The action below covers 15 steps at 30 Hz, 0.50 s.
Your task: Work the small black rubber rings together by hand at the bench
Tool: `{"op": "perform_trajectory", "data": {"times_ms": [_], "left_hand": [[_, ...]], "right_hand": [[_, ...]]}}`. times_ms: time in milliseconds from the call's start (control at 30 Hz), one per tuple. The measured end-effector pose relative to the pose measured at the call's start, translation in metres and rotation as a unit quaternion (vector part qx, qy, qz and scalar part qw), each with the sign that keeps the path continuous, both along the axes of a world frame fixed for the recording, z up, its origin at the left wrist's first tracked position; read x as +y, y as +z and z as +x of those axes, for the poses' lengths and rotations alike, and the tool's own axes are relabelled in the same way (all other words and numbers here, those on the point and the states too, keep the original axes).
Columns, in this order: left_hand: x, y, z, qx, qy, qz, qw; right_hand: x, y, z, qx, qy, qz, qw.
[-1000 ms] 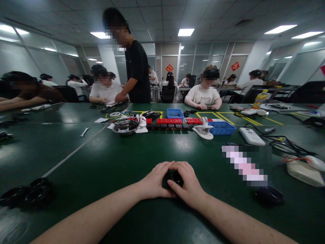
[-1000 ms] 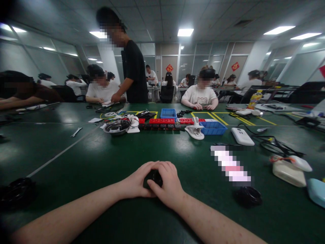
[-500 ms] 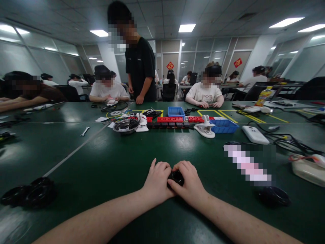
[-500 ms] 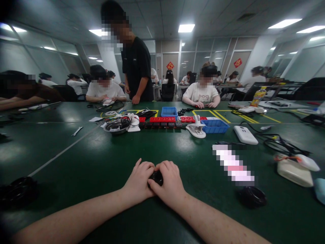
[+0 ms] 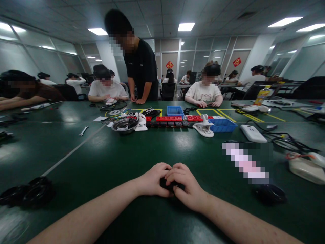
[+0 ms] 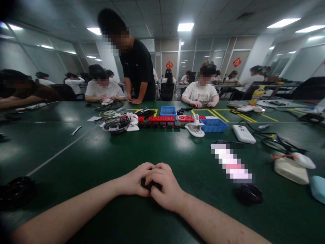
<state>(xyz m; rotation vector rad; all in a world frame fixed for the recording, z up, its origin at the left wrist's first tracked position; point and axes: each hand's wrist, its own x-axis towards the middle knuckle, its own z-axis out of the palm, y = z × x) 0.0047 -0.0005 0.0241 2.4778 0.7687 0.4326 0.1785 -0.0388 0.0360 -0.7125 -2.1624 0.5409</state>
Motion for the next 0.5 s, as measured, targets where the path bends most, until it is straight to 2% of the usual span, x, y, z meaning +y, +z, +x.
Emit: {"op": "perform_trajectory", "data": {"times_ms": [167, 267, 367, 500], "left_hand": [[-0.002, 0.000, 0.003, 0.014, 0.000, 0.014, 1.000], [-0.006, 0.001, 0.005, 0.031, 0.027, 0.013, 0.999], [-0.014, 0.002, 0.009, 0.044, 0.077, 0.016, 0.996], [-0.025, 0.002, 0.015, 0.048, 0.137, 0.022, 0.989]], "right_hand": [[0.000, 0.000, 0.001, -0.011, 0.007, 0.003, 1.000], [-0.001, -0.001, 0.002, 0.003, 0.004, 0.023, 1.000], [-0.002, -0.004, 0.003, 0.013, -0.039, 0.025, 0.999], [0.000, -0.009, 0.002, -0.020, -0.096, 0.003, 0.995]]}}
